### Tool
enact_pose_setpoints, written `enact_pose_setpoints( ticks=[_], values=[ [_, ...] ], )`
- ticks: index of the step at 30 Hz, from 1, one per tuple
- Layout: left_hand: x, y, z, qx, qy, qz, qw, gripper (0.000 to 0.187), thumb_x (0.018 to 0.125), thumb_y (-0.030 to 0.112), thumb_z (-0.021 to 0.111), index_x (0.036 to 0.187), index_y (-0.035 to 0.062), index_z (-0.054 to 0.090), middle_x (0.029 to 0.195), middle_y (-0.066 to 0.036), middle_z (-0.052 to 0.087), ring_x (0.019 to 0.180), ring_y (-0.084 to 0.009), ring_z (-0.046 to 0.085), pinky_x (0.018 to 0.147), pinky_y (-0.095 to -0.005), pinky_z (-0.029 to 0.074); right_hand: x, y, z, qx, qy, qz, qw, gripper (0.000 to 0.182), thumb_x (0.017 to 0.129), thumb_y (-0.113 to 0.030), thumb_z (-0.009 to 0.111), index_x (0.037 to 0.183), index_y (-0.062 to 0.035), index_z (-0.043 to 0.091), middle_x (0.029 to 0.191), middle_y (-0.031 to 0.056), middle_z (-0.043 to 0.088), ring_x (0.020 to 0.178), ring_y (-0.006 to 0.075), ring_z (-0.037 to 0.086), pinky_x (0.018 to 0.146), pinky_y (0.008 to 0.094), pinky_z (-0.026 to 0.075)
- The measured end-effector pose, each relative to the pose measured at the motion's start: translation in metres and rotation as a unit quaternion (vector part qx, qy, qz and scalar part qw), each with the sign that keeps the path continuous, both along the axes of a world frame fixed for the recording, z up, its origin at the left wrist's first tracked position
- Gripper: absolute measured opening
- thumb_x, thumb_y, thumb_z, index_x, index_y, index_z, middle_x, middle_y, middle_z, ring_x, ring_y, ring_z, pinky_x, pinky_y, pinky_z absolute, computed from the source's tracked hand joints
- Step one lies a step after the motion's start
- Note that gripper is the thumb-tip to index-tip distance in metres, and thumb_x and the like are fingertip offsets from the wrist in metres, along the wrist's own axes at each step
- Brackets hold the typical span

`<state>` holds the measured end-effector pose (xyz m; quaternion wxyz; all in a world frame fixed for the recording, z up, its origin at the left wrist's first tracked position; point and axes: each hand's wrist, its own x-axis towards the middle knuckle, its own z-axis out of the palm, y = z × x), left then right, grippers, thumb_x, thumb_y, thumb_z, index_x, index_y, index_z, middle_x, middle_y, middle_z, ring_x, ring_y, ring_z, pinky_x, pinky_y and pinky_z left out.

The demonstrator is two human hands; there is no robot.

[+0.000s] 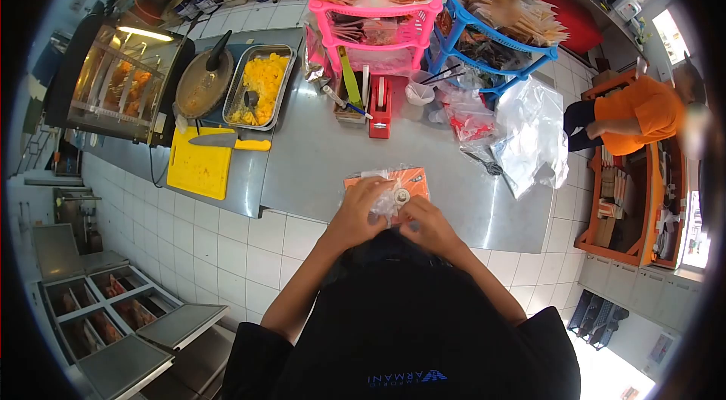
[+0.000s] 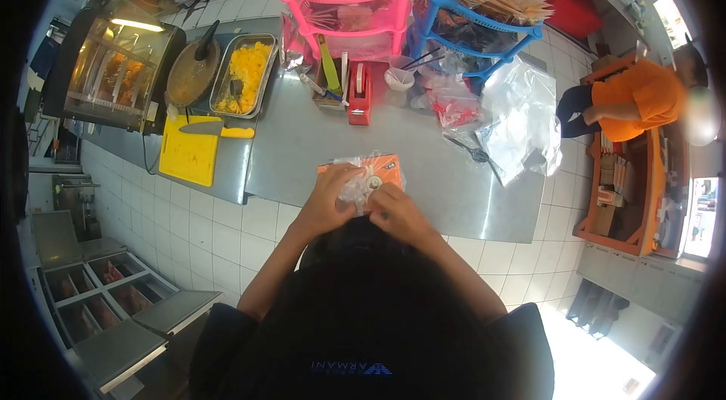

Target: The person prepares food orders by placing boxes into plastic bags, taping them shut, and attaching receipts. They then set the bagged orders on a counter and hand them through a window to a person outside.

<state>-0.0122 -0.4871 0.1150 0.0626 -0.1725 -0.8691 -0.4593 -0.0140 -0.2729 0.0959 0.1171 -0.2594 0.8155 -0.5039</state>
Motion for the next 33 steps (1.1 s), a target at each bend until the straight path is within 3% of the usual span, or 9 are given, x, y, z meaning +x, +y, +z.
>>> enact_pose_setpoints(
  ticks=[4,7,12,15,21,28,29,30,33],
  values=[
    [-0.002,-0.009,-0.025,0.030,-0.090,-0.041,0.995,0.047,0.071,-0.010,0.067,0.115,0.0045,0.069,0.116,-0.013,0.066,0.106,-0.0305,0.065,0.085,-0.0378,0.054,-0.008,-0.005,-0.003,0.033,0.037,-0.053,0.997,0.022,0.079,-0.004,0.073,0.100,-0.0047,0.065,0.095,0.0112,0.061,0.087,0.0326,0.064,0.076,0.0423,0.054],
    [-0.012,-0.006,-0.036,0.080,-0.085,-0.019,0.993,0.038,0.073,-0.006,0.070,0.109,0.0063,0.073,0.104,-0.013,0.072,0.095,-0.0318,0.069,0.085,-0.0377,0.054,-0.007,-0.017,0.008,0.032,0.087,-0.048,0.994,0.024,0.081,-0.005,0.071,0.104,-0.0047,0.067,0.096,0.0126,0.061,0.087,0.0331,0.064,0.076,0.0434,0.054],
    [-0.019,0.003,-0.040,0.062,-0.035,0.081,0.994,0.015,0.079,0.006,0.073,0.094,0.0016,0.073,0.089,-0.017,0.072,0.081,-0.0389,0.068,0.079,-0.0430,0.053,0.001,-0.028,-0.007,0.117,0.141,-0.062,0.981,0.023,0.085,-0.003,0.067,0.108,-0.0025,0.064,0.096,0.0136,0.061,0.095,0.0334,0.063,0.080,0.0444,0.053],
    [-0.019,0.006,-0.041,0.038,-0.063,0.121,0.990,0.018,0.080,0.018,0.078,0.087,0.0022,0.072,0.083,-0.019,0.071,0.080,-0.0421,0.067,0.072,-0.0449,0.053,0.007,-0.038,-0.013,0.204,0.201,-0.083,0.954,0.026,0.086,-0.005,0.065,0.112,-0.0020,0.061,0.099,0.0129,0.060,0.102,0.0324,0.061,0.086,0.0439,0.050],
    [-0.026,0.003,-0.034,0.099,-0.135,0.124,0.978,0.011,0.081,0.009,0.073,0.086,-0.0003,0.072,0.078,-0.023,0.069,0.072,-0.0377,0.069,0.067,-0.0396,0.053,0.010,-0.038,-0.026,0.130,0.263,-0.105,0.950,0.022,0.081,-0.006,0.064,0.102,-0.0024,0.059,0.098,0.0138,0.059,0.099,0.0316,0.061,0.088,0.0426,0.049],
    [-0.029,0.001,-0.038,0.123,-0.081,0.104,0.984,0.006,0.077,-0.002,0.072,0.082,0.0018,0.073,0.075,-0.015,0.072,0.069,-0.0282,0.072,0.066,-0.0361,0.054,0.018,-0.045,-0.032,0.102,0.187,-0.120,0.970,0.019,0.082,-0.003,0.062,0.100,-0.0041,0.059,0.098,0.0138,0.059,0.098,0.0320,0.062,0.088,0.0434,0.050],
    [-0.032,0.003,-0.040,0.119,-0.067,0.087,0.987,0.006,0.076,-0.002,0.072,0.082,0.0017,0.073,0.075,-0.015,0.072,0.070,-0.0282,0.072,0.066,-0.0362,0.054,0.021,-0.044,-0.032,0.098,0.163,-0.135,0.972,0.019,0.082,-0.003,0.062,0.100,-0.0043,0.059,0.098,0.0138,0.059,0.098,0.0321,0.061,0.088,0.0436,0.050],
    [-0.031,0.006,-0.043,0.115,-0.054,0.071,0.989,0.007,0.076,-0.002,0.072,0.081,0.0017,0.073,0.075,-0.015,0.072,0.070,-0.0282,0.072,0.066,-0.0363,0.054,0.027,-0.058,-0.040,0.047,0.263,-0.182,0.946,0.018,0.083,-0.006,0.062,0.100,-0.0039,0.058,0.098,0.0126,0.059,0.097,0.0315,0.062,0.086,0.0431,0.050],
    [-0.018,0.020,-0.023,0.114,-0.011,0.022,0.993,0.009,0.075,-0.003,0.073,0.082,0.0020,0.073,0.077,-0.016,0.071,0.070,-0.0307,0.071,0.066,-0.0373,0.054,0.041,-0.030,-0.029,0.105,0.215,-0.164,0.957,0.018,0.083,-0.007,0.061,0.101,-0.0033,0.059,0.099,0.0119,0.060,0.100,0.0325,0.062,0.087,0.0430,0.051]
  ],
)
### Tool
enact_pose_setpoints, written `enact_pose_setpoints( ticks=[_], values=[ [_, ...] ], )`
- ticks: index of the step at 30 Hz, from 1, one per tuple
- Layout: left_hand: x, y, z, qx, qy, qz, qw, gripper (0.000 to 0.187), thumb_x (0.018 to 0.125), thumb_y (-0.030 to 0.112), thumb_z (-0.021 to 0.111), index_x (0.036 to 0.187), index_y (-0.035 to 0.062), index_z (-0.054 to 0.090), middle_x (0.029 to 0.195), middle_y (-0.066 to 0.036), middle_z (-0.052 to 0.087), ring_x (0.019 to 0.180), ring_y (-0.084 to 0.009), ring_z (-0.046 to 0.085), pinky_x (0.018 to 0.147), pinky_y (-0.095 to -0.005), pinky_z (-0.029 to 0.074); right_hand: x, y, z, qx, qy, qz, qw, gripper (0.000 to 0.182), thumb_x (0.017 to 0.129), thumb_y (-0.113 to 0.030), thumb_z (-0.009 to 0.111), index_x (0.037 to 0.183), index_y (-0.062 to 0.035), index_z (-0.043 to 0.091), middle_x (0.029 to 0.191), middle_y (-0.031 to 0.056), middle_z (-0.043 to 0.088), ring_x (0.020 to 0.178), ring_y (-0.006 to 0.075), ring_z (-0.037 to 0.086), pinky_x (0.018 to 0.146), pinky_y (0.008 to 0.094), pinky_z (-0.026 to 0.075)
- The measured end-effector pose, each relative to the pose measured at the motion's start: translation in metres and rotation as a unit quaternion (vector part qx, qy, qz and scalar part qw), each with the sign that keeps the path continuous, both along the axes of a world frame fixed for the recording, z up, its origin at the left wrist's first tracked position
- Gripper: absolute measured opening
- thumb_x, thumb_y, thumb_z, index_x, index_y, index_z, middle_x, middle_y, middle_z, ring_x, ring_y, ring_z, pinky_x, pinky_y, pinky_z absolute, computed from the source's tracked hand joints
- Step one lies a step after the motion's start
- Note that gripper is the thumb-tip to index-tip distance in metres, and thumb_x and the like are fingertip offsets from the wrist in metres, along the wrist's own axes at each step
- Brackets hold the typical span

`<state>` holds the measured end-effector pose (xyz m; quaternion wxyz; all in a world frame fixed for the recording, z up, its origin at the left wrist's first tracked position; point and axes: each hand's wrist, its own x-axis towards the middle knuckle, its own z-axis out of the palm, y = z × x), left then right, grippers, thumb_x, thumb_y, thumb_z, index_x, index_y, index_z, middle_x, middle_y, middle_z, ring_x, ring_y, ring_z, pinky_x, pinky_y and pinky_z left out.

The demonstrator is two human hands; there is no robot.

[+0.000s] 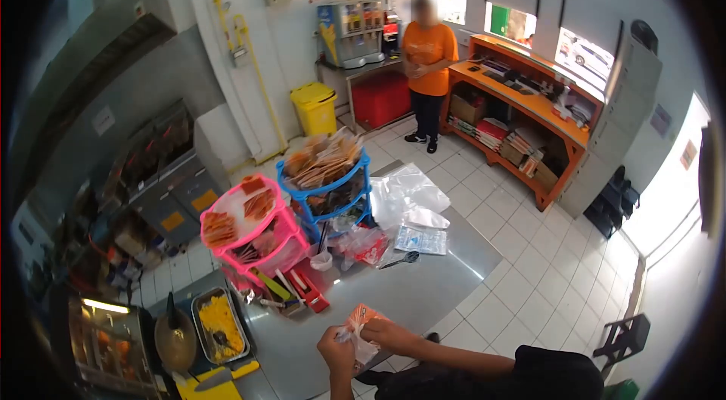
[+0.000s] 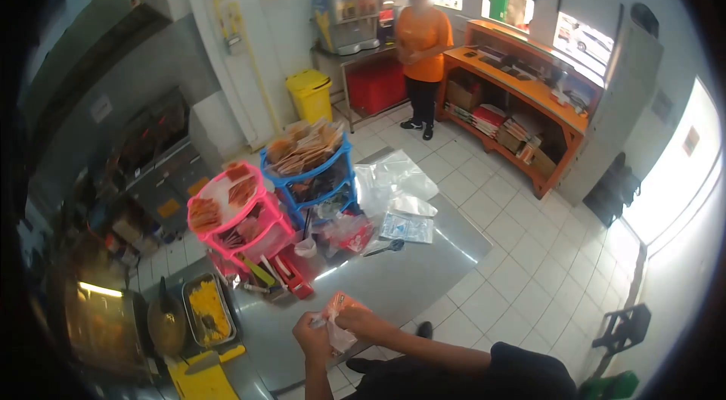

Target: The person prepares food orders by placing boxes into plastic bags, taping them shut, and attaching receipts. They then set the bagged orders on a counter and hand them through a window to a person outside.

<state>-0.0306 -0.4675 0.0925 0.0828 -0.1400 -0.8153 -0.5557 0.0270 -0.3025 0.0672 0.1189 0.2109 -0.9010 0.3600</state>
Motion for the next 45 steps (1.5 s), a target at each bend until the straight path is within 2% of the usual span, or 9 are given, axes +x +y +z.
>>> enact_pose_setpoints(
  ticks=[10,21,24,27,32,34,38,42,45],
  values=[
    [0.098,0.152,0.062,-0.059,0.138,-0.202,0.968,0.014,0.070,-0.005,0.071,0.082,0.0030,0.070,0.078,-0.013,0.068,0.072,-0.0333,0.068,0.065,-0.0379,0.052,0.137,0.127,0.029,-0.030,-0.078,-0.105,0.991,0.053,0.094,-0.015,0.057,0.144,0.0003,0.047,0.099,0.0171,0.063,0.092,0.0368,0.064,0.077,0.0456,0.053],
    [0.223,0.413,0.035,0.000,0.081,-0.236,0.968,0.007,0.081,0.000,0.071,0.079,-0.0022,0.066,0.072,-0.005,0.064,0.068,-0.0134,0.057,0.064,-0.0301,0.047,0.286,0.372,0.024,0.188,0.080,-0.304,0.930,0.019,0.078,-0.031,0.071,0.089,-0.0160,0.068,0.079,-0.0004,0.058,0.071,0.0198,0.066,0.092,0.0484,0.049],
    [0.228,0.477,0.032,-0.024,0.021,-0.298,0.954,0.012,0.072,-0.005,0.074,0.079,-0.0006,0.067,0.074,-0.010,0.066,0.069,-0.0180,0.063,0.065,-0.0333,0.050,0.303,0.407,0.005,0.120,0.068,-0.316,0.939,0.023,0.087,-0.028,0.065,0.092,-0.0104,0.051,0.064,0.0033,0.060,0.065,0.0253,0.067,0.103,0.0492,0.043],
    [0.240,0.550,0.036,-0.043,0.052,-0.338,0.939,0.011,0.077,-0.002,0.075,0.078,-0.0016,0.063,0.073,-0.005,0.063,0.069,-0.0132,0.056,0.064,-0.0301,0.046,0.326,0.515,0.027,0.163,-0.098,-0.306,0.933,0.019,0.080,-0.029,0.068,0.091,-0.0138,0.065,0.089,0.0063,0.068,0.087,0.0223,0.070,0.096,0.0640,0.047],
    [0.227,0.694,0.015,0.011,0.051,-0.364,0.930,0.013,0.074,-0.004,0.074,0.079,-0.0005,0.063,0.073,-0.007,0.062,0.068,-0.0160,0.057,0.062,-0.0324,0.046,0.320,0.616,0.025,0.178,-0.003,-0.375,0.910,0.019,0.084,-0.030,0.067,0.090,-0.0142,0.058,0.074,0.0073,0.067,0.073,0.0233,0.068,0.079,0.0450,0.049],
    [0.229,0.747,0.025,-0.024,0.049,-0.385,0.921,0.016,0.071,-0.007,0.075,0.082,0.0005,0.065,0.075,-0.009,0.064,0.068,-0.0215,0.062,0.064,-0.0333,0.049,0.329,0.693,0.055,0.162,-0.170,-0.378,0.895,0.022,0.088,-0.032,0.065,0.089,-0.0140,0.053,0.063,0.0043,0.064,0.060,0.0222,0.064,0.071,0.0368,0.043],
    [0.238,0.868,0.052,0.065,-0.049,-0.416,0.906,0.015,0.073,-0.006,0.075,0.081,0.0018,0.064,0.074,-0.007,0.064,0.067,-0.0188,0.061,0.063,-0.0322,0.048,0.330,0.757,0.069,0.094,0.026,-0.401,0.911,0.021,0.086,-0.030,0.067,0.087,-0.0147,0.053,0.061,0.0015,0.062,0.059,0.0188,0.063,0.065,0.0360,0.037],
    [0.241,0.971,0.056,0.086,0.008,-0.488,0.868,0.014,0.078,-0.001,0.074,0.080,0.0039,0.062,0.071,-0.005,0.062,0.066,-0.0143,0.058,0.061,-0.0315,0.046,0.347,0.884,0.091,0.170,-0.183,-0.475,0.844,0.024,0.085,-0.029,0.068,0.090,-0.0104,0.054,0.065,0.0026,0.063,0.067,0.0219,0.069,0.072,0.0367,0.045],
    [0.232,1.053,0.054,0.067,0.006,-0.493,0.867,0.017,0.078,-0.002,0.075,0.078,0.0037,0.059,0.069,-0.005,0.059,0.065,-0.0132,0.057,0.060,-0.0304,0.045,0.333,0.923,0.054,0.127,0.017,-0.466,0.876,0.032,0.081,-0.034,0.073,0.090,-0.0105,0.053,0.062,0.0018,0.061,0.061,0.0224,0.066,0.067,0.0389,0.043]
  ],
)
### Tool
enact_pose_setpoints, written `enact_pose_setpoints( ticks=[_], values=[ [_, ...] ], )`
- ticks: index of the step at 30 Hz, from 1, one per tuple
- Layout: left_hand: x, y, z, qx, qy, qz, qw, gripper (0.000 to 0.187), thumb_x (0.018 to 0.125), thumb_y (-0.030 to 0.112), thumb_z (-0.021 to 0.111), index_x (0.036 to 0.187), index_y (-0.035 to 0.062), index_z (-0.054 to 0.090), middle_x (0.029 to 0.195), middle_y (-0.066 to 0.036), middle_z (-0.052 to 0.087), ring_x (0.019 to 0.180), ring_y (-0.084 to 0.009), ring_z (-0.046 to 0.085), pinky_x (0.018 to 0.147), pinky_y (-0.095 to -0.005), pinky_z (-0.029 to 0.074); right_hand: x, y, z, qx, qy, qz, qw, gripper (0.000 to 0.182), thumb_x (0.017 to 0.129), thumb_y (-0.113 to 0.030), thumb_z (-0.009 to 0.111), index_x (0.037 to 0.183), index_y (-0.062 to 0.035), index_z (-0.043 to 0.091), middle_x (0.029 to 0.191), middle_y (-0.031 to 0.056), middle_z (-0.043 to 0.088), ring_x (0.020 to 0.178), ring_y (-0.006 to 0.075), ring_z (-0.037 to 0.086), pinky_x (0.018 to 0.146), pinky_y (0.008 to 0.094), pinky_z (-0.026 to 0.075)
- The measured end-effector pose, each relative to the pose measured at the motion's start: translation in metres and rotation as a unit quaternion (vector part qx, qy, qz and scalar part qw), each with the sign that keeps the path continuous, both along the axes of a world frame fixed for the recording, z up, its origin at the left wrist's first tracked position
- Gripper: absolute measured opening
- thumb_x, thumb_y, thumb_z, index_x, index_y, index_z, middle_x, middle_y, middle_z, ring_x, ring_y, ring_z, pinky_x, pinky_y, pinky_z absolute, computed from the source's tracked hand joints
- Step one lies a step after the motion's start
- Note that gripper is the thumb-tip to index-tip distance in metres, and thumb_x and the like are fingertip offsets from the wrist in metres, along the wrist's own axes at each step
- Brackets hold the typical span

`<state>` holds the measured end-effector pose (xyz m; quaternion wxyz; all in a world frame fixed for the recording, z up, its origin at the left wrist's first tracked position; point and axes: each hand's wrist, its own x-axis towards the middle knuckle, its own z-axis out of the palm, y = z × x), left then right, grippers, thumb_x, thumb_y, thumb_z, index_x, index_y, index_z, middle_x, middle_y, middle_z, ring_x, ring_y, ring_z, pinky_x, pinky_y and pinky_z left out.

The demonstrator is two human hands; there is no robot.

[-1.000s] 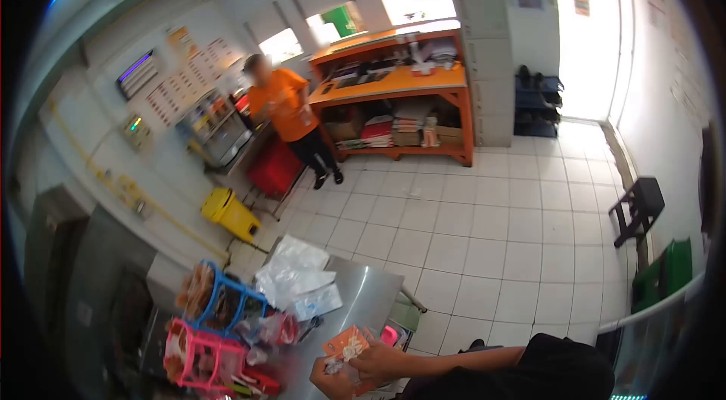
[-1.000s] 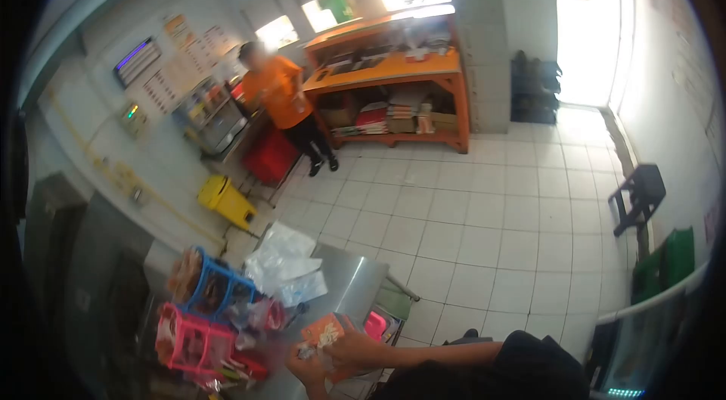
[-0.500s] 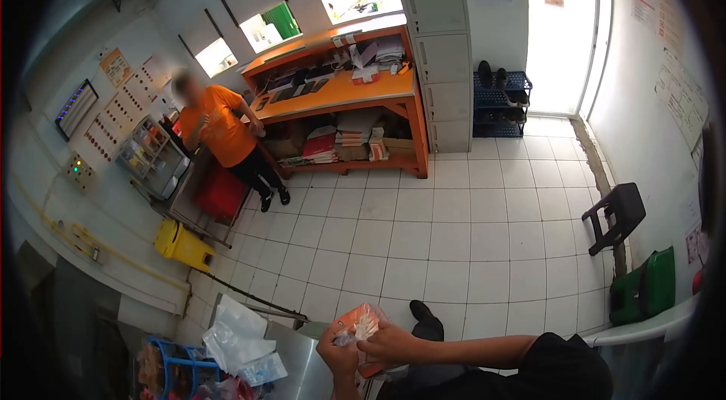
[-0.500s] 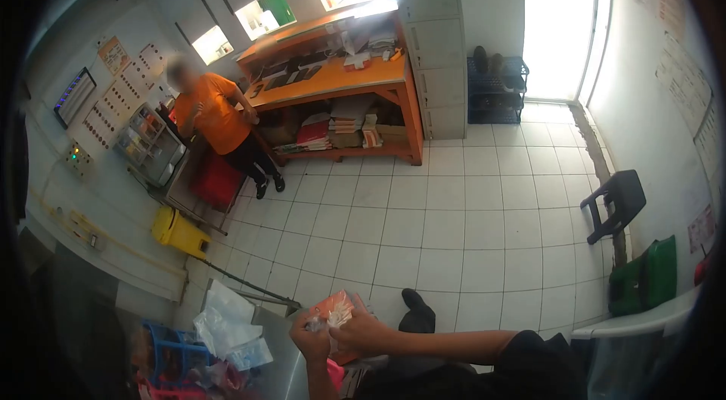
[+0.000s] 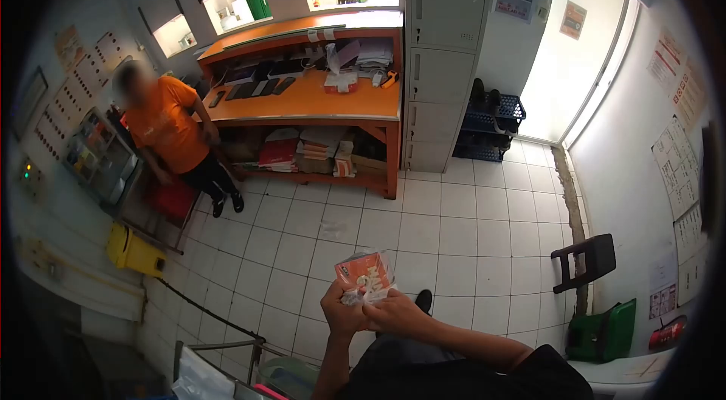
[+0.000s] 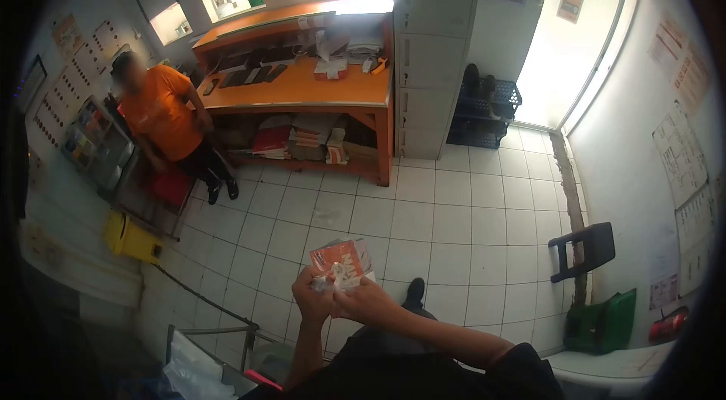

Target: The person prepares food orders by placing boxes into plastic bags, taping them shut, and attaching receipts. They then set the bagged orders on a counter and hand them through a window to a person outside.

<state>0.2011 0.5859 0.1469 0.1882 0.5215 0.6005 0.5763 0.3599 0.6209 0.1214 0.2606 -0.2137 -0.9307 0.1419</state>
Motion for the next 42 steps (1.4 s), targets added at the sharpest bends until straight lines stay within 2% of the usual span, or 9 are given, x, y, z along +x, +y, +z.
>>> enact_pose_setpoints(
  ticks=[3,8,12,13,17,23,25,34,42],
  values=[
    [-0.007,0.065,-0.010,-0.035,0.006,-0.016,0.999,0.016,0.074,-0.006,0.077,0.080,0.0021,0.064,0.073,-0.005,0.061,0.067,-0.0152,0.061,0.062,-0.0303,0.047,0.016,0.100,0.030,-0.075,-0.197,-0.088,0.974,0.029,0.080,-0.030,0.075,0.089,-0.0113,0.053,0.071,0.0052,0.065,0.070,0.0237,0.069,0.080,0.0395,0.049],
    [0.000,0.172,0.001,-0.054,0.016,0.016,0.998,0.014,0.076,-0.005,0.077,0.079,0.0019,0.065,0.073,-0.006,0.062,0.067,-0.0153,0.061,0.062,-0.0309,0.047,0.003,0.195,-0.013,-0.006,0.034,0.062,0.997,0.023,0.084,-0.028,0.070,0.087,-0.0121,0.054,0.064,0.0038,0.063,0.063,0.0253,0.066,0.071,0.0378,0.044],
    [0.004,0.251,0.000,-0.042,0.026,0.071,0.996,0.015,0.077,0.000,0.080,0.078,0.0032,0.065,0.073,-0.006,0.064,0.067,-0.0164,0.062,0.062,-0.0315,0.047,0.002,0.309,0.028,-0.095,-0.215,0.027,0.972,0.025,0.087,-0.031,0.069,0.090,-0.0123,0.053,0.068,0.0080,0.065,0.073,0.0264,0.071,0.086,0.0426,0.050],
    [-0.005,0.271,0.000,-0.040,0.027,0.086,0.995,0.014,0.077,0.000,0.079,0.078,0.0029,0.065,0.073,-0.007,0.064,0.067,-0.0170,0.063,0.062,-0.0316,0.048,-0.009,0.317,0.002,0.048,-0.042,0.091,0.994,0.024,0.087,-0.031,0.068,0.090,-0.0121,0.053,0.068,0.0080,0.065,0.073,0.0259,0.071,0.085,0.0436,0.051],
    [-0.040,0.313,0.000,-0.089,-0.025,0.149,0.985,0.011,0.078,-0.003,0.075,0.077,0.0023,0.065,0.073,-0.008,0.064,0.069,-0.0188,0.065,0.065,-0.0321,0.049,-0.038,0.410,0.031,-0.119,-0.188,0.171,0.960,0.021,0.088,-0.025,0.066,0.092,-0.0112,0.050,0.072,0.0055,0.066,0.079,0.0271,0.072,0.088,0.0441,0.050],
    [-0.087,0.410,-0.019,0.000,0.006,0.207,0.978,0.016,0.079,-0.002,0.076,0.075,0.0026,0.061,0.072,-0.003,0.059,0.069,-0.0116,0.055,0.065,-0.0292,0.046,-0.114,0.500,-0.022,-0.002,0.051,0.276,0.960,0.021,0.083,-0.025,0.068,0.090,-0.0121,0.054,0.063,0.0025,0.062,0.067,0.0241,0.070,0.073,0.0389,0.048],
    [-0.102,0.439,-0.008,-0.033,-0.038,0.201,0.978,0.016,0.080,0.000,0.077,0.077,0.0025,0.062,0.074,-0.003,0.060,0.071,-0.0120,0.056,0.067,-0.0292,0.046,-0.127,0.560,0.010,-0.071,-0.125,0.226,0.963,0.022,0.082,-0.025,0.069,0.089,-0.0114,0.052,0.062,0.0052,0.061,0.065,0.0276,0.069,0.072,0.0427,0.050],
    [-0.170,0.583,0.007,0.017,-0.032,0.175,0.984,0.014,0.076,-0.008,0.073,0.080,0.0023,0.065,0.076,-0.005,0.063,0.071,-0.0159,0.061,0.066,-0.0299,0.048,-0.189,0.690,0.037,-0.014,-0.105,0.164,0.981,0.023,0.078,-0.026,0.071,0.080,-0.0109,0.054,0.061,0.0041,0.062,0.058,0.0256,0.063,0.059,0.0382,0.041],
    [-0.238,0.702,0.008,0.008,0.027,0.066,0.997,0.024,0.067,-0.014,0.076,0.085,0.0018,0.068,0.080,-0.007,0.067,0.077,-0.0186,0.069,0.070,-0.0305,0.054,-0.215,0.819,0.025,-0.205,-0.079,0.094,0.971,0.020,0.088,-0.025,0.062,0.087,-0.0053,0.060,0.075,0.0165,0.061,0.080,0.0357,0.062,0.079,0.0476,0.049]
  ],
)
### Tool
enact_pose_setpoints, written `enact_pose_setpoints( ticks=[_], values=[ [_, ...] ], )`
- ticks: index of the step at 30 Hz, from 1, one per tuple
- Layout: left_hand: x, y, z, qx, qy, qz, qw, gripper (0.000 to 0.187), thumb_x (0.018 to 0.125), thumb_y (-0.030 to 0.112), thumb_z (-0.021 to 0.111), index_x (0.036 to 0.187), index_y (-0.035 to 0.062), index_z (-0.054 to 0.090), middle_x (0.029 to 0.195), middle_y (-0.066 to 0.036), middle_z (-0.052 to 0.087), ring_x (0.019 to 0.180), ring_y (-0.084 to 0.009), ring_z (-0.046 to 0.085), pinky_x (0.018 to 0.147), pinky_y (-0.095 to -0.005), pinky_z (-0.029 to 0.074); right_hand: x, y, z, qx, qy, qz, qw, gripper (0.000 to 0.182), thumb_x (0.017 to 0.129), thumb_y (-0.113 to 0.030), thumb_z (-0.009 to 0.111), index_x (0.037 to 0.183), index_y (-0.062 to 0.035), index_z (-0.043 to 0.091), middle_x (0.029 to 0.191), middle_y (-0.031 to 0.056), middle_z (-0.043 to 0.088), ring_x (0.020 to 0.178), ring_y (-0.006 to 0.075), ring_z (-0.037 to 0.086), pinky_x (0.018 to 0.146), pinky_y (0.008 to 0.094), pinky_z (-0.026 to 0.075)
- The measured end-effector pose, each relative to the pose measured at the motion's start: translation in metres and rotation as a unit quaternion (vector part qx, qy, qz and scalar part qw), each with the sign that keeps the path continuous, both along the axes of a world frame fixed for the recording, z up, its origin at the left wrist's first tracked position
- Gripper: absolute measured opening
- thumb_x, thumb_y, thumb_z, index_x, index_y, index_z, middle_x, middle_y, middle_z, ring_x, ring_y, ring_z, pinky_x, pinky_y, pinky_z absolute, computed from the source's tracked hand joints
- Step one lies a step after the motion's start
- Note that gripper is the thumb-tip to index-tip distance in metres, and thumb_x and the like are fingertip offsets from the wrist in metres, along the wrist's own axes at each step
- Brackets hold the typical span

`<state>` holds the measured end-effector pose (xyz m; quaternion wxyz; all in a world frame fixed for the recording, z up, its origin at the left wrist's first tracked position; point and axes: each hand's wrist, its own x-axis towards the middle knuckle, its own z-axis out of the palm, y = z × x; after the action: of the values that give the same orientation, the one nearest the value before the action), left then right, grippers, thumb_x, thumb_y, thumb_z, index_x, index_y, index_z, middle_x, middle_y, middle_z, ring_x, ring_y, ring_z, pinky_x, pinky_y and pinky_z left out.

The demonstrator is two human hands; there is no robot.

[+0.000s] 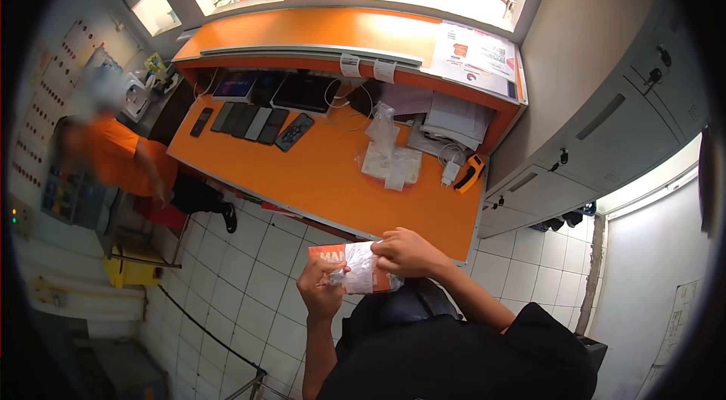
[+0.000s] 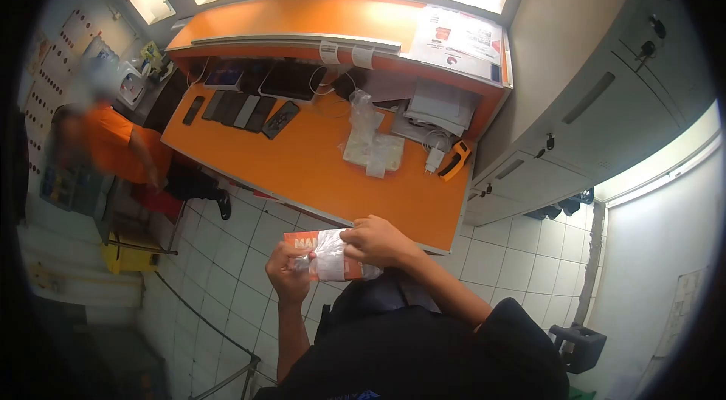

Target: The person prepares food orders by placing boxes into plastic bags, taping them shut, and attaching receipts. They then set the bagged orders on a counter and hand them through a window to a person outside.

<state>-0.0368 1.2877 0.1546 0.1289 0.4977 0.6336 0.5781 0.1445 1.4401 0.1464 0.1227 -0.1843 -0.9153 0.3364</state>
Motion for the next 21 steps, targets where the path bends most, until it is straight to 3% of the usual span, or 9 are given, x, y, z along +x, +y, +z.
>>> enact_pose_setpoints(
  ticks=[1,4,7,10,13,16,18,21],
  values=[
    [-0.009,0.016,-0.002,-0.009,0.013,-0.009,1.000,0.026,0.067,-0.014,0.077,0.085,0.0018,0.069,0.080,-0.007,0.067,0.078,-0.0189,0.070,0.070,-0.0304,0.054,0.006,0.024,-0.009,-0.060,-0.016,-0.028,0.998,0.021,0.090,-0.026,0.061,0.090,-0.0044,0.061,0.079,0.0178,0.061,0.084,0.0355,0.061,0.082,0.0478,0.048],
    [-0.029,0.070,-0.006,-0.020,0.018,-0.012,1.000,0.030,0.064,-0.015,0.078,0.087,0.0020,0.070,0.080,-0.006,0.067,0.077,-0.0196,0.070,0.070,-0.0302,0.054,0.019,0.087,-0.047,-0.095,0.005,-0.210,0.973,0.020,0.091,-0.022,0.060,0.092,-0.0020,0.060,0.090,0.0197,0.062,0.093,0.0363,0.060,0.085,0.0478,0.048],
    [-0.040,0.118,0.006,-0.036,-0.024,-0.043,0.998,0.030,0.063,-0.015,0.080,0.086,0.0022,0.070,0.081,-0.007,0.067,0.076,-0.0185,0.068,0.070,-0.0301,0.053,0.024,0.138,-0.076,-0.106,0.045,-0.279,0.953,0.015,0.091,-0.015,0.062,0.098,-0.0016,0.062,0.101,0.0185,0.061,0.103,0.0366,0.058,0.091,0.0470,0.048],
    [-0.065,0.163,0.009,-0.050,0.053,-0.035,0.997,0.020,0.073,-0.009,0.080,0.083,0.0032,0.068,0.079,-0.003,0.063,0.072,-0.0126,0.058,0.066,-0.0275,0.046,-0.003,0.179,-0.091,-0.045,0.090,-0.331,0.938,0.027,0.087,-0.010,0.070,0.112,-0.0040,0.064,0.114,0.0168,0.060,0.113,0.0383,0.055,0.097,0.0474,0.046],
    [-0.088,0.196,-0.005,-0.069,0.013,0.001,0.998,0.018,0.073,-0.008,0.080,0.082,0.0034,0.069,0.078,-0.003,0.062,0.072,-0.0124,0.057,0.066,-0.0269,0.045,-0.040,0.212,-0.104,0.046,0.073,-0.346,0.934,0.049,0.083,-0.013,0.076,0.128,-0.0049,0.058,0.127,0.0174,0.056,0.122,0.0398,0.051,0.102,0.0496,0.043],
    [-0.104,0.226,-0.020,-0.088,-0.015,0.038,0.995,0.016,0.076,-0.007,0.079,0.081,0.0031,0.069,0.078,-0.003,0.062,0.070,-0.0121,0.056,0.065,-0.0269,0.044,-0.070,0.231,-0.118,0.035,0.051,-0.323,0.944,0.066,0.079,-0.014,0.081,0.136,-0.0037,0.050,0.134,0.0211,0.052,0.126,0.0422,0.049,0.104,0.0518,0.041],
    [-0.113,0.234,-0.031,-0.099,-0.007,0.051,0.994,0.015,0.077,-0.008,0.078,0.082,0.0023,0.068,0.080,-0.003,0.062,0.073,-0.0119,0.058,0.069,-0.0270,0.047,-0.080,0.235,-0.136,0.002,0.022,-0.331,0.943,0.071,0.075,-0.014,0.084,0.135,-0.0020,0.048,0.133,0.0221,0.052,0.125,0.0423,0.049,0.104,0.0523,0.041],
    [-0.120,0.240,-0.045,-0.075,-0.098,0.076,0.989,0.018,0.079,-0.008,0.078,0.090,0.0007,0.067,0.079,-0.004,0.063,0.075,-0.0121,0.060,0.073,-0.0269,0.051,-0.079,0.242,-0.170,-0.055,0.020,-0.357,0.932,0.075,0.072,-0.013,0.088,0.134,-0.0008,0.047,0.130,0.0223,0.054,0.123,0.0430,0.049,0.103,0.0533,0.041]
  ],
)
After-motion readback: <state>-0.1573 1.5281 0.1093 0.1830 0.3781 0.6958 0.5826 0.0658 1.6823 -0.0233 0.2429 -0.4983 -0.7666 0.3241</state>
